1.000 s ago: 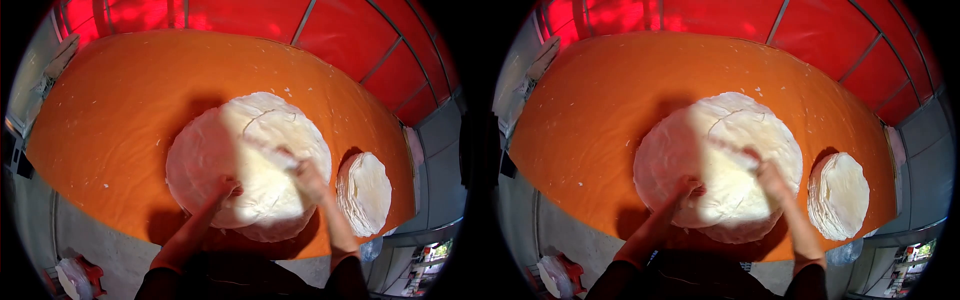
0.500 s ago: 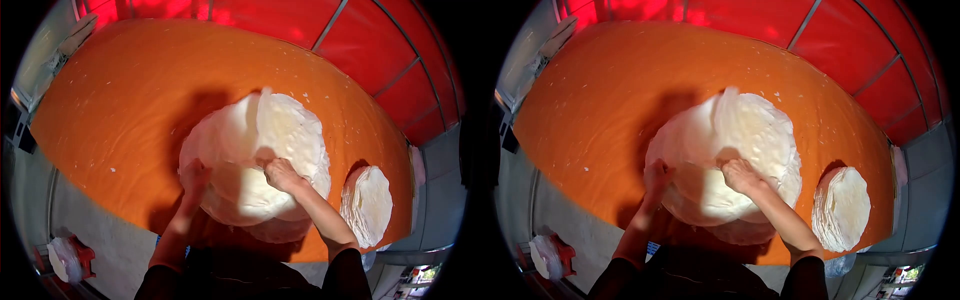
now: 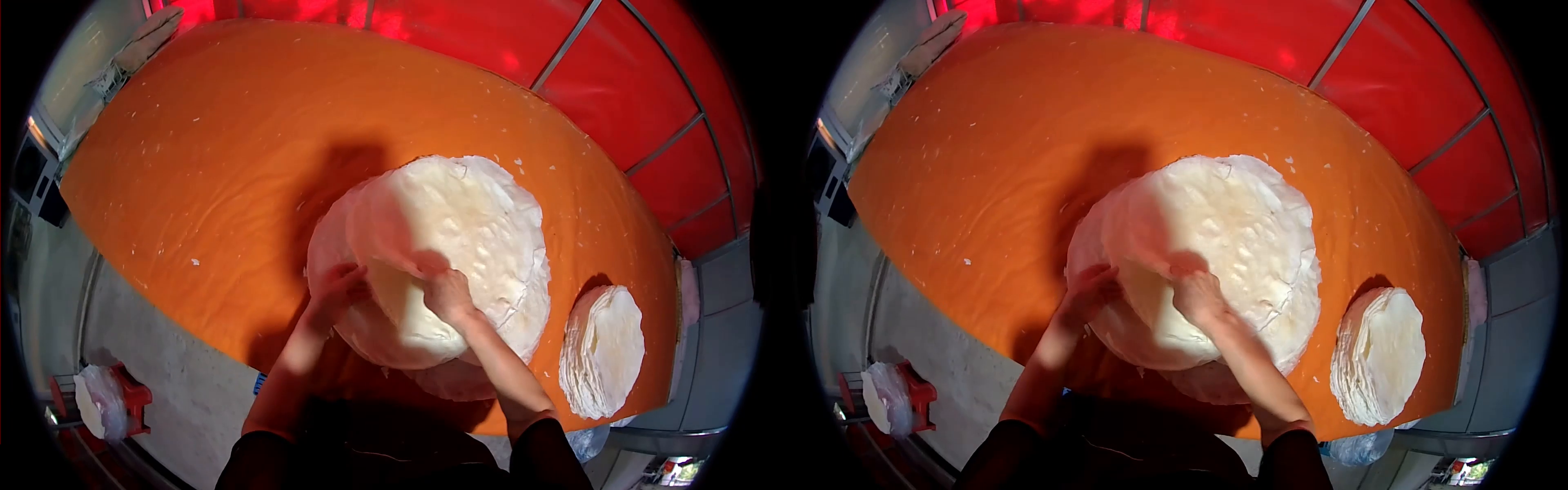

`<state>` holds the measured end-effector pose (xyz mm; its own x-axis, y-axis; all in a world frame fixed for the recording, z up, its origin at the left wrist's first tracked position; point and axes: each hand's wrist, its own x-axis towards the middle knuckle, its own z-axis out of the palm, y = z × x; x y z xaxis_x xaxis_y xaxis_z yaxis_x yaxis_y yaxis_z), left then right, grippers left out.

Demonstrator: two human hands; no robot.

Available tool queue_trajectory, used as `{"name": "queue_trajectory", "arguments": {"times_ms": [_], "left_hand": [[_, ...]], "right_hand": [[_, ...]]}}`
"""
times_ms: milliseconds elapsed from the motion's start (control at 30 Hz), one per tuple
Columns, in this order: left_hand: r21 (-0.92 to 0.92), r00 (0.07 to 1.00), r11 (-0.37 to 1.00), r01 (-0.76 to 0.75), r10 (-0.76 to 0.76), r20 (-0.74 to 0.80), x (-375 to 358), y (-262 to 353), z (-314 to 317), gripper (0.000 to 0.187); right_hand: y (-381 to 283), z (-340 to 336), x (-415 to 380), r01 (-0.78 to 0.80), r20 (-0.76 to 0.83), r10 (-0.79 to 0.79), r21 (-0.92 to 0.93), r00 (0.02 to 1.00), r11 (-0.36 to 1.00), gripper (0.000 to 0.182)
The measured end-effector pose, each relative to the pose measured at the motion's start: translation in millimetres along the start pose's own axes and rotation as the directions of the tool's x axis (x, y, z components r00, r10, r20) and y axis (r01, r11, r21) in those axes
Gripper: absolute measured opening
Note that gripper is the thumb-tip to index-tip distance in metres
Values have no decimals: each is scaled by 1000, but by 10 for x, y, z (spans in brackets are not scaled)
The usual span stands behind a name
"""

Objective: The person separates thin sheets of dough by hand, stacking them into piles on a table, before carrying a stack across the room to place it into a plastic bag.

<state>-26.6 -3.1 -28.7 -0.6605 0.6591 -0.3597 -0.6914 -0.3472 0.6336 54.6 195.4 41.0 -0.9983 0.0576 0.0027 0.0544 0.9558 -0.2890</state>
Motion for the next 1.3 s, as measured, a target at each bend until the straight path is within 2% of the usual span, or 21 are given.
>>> {"name": "queue_trajectory", "arguments": {"times_ms": [33, 100, 167, 267, 400, 500, 600, 667, 733, 767, 800, 867, 900, 933, 1000, 1067, 1100, 1133, 1167, 1267, 1300], "left_hand": [[21, 999, 1000, -3, 2, 50, 5, -44, 11, 25], [15, 992, 999, -28, 26, 122, -4, -88, 83, 29], [-39, 984, 996, -76, 81, 160, -44, -67, 200, 33], [-42, 976, 993, -110, 116, 187, -9, -45, 257, 32], [-105, 958, 986, -129, 151, 242, 69, -100, 173, 33], [-186, 951, 976, -114, 162, 264, 110, -128, 185, 35], [-188, 942, 973, -136, 185, 280, 124, -90, 240, 36], [-140, 939, 978, -157, 192, 284, 96, -58, 261, 37], [-9, 958, 986, -169, 166, 233, 92, -53, 229, 39], [55, 964, 985, -164, 148, 220, 102, -72, 258, 39], [33, 961, 971, -235, 227, 158, 43, -86, 335, 40], [17, 945, 946, -323, 322, 49, -126, -122, 425, 41], [21, 940, 940, -341, 341, 3, -151, -185, 399, 40], [38, 950, 950, -310, 311, -23, -15, -357, 207, 38], [60, 963, 966, -252, 256, -82, 106, -454, 123, 33], [66, 968, 977, -201, 209, -143, 150, -471, 176, 28], [44, 979, 985, -168, 171, -106, 140, -443, 149, 25], [21, 989, 991, -131, 133, -72, 98, -424, 104, 22], [-2, 995, 996, -94, 94, -37, 59, -415, 69, 20], [-89, 967, 995, 53, -74, -245, 225, -549, -40, 17], [-111, 948, 994, 3, -38, -316, 217, -527, 56, 16]], "right_hand": [[-40, 38, 10, 32, -39, -31, 23, 999, 999, 28], [-203, 90, 0, -164, 20, 168, 370, 986, 914, 33], [-338, -61, 49, -176, 101, 150, 337, 983, 925, 35], [-326, 24, 86, -7, -162, 67, 347, 984, 938, 26], [-473, -387, 138, 205, -247, -131, 300, 960, 932, 22], [-421, -352, 160, 256, -277, -162, 351, 947, 901, 22], [-352, -271, 204, 216, -176, -158, 393, 972, 894, 25], [-280, -278, 217, 80, 15, -89, 323, 996, 943, 30], [-92, 72, 259, 166, -66, -154, 250, 986, 954, 34], [-51, 114, 243, 160, -60, -150, 225, 987, 961, 36], [-8, 156, 229, 155, -55, -147, 200, 988, 968, 37], [-88, 148, 227, 79, 47, -90, 196, 995, 977, 38], [-217, 137, 211, 1, 135, -13, 91, 991, 996, 39], [-398, 114, 177, -65, 215, 67, -18, 974, 998, 39], [-492, 166, 109, -107, 245, 128, -97, 961, 990, 40], [-414, 338, 115, -74, 156, 79, -37, 985, 997, 40], [-249, 313, 176, -57, 101, 36, 215, 994, 975, 43], [69, 155, 266, -24, 41, 6, 452, 999, 892, 48], [392, -69, 375, 22, -25, -8, 657, 1000, 753, 54], [1003, -1569, 529, -244, 44, 272, 593, 961, 767, 32], [878, -2125, 525, -370, -73, 399, 258, 914, 893, 20]]}}
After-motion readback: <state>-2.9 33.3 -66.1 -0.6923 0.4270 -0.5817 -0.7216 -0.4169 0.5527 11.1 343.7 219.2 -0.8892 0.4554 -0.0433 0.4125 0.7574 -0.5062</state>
